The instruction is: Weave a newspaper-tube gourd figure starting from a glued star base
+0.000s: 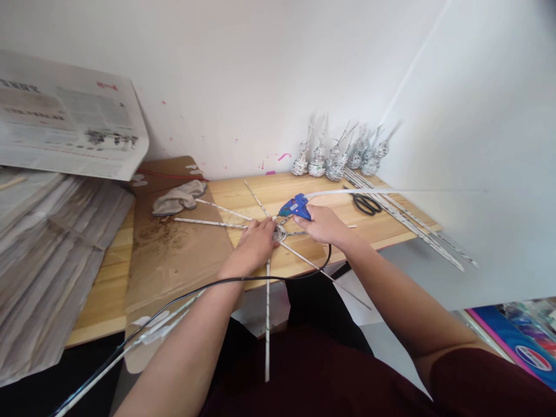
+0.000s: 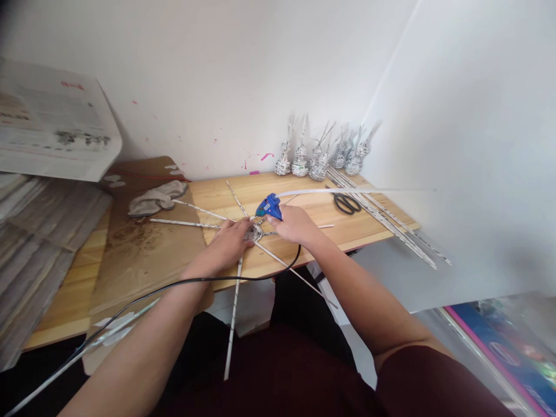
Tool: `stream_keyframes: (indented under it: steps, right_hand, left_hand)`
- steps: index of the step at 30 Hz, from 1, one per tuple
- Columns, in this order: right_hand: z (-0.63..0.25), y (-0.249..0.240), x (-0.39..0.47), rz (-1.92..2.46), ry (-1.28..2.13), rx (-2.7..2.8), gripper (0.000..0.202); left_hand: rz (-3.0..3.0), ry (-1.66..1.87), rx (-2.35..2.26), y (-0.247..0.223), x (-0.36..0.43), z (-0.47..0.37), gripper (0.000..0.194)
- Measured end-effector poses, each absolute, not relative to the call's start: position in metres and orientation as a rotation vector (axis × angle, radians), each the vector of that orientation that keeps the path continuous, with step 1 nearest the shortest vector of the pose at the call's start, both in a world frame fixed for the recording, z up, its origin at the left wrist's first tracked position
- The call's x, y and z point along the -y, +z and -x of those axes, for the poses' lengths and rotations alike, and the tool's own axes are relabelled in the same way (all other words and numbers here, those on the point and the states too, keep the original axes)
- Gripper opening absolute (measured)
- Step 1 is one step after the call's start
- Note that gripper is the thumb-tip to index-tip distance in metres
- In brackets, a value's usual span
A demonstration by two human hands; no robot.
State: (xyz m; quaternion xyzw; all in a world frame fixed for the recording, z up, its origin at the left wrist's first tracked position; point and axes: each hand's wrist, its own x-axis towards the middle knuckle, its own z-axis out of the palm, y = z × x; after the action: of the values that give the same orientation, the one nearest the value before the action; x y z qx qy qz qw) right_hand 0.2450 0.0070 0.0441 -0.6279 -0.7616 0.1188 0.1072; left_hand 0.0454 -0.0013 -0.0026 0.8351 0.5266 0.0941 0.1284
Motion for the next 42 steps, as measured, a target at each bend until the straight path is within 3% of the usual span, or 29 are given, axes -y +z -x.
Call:
stream_keyframes:
  steps: [42]
  right_hand:
    - [-0.245, 0.046, -0.008, 1.902, 0.291, 2.252, 0.035]
  left_hand:
    - [-2.506, 0.298, -1.559, -0.009, -0.002, -0.046, 0.049]
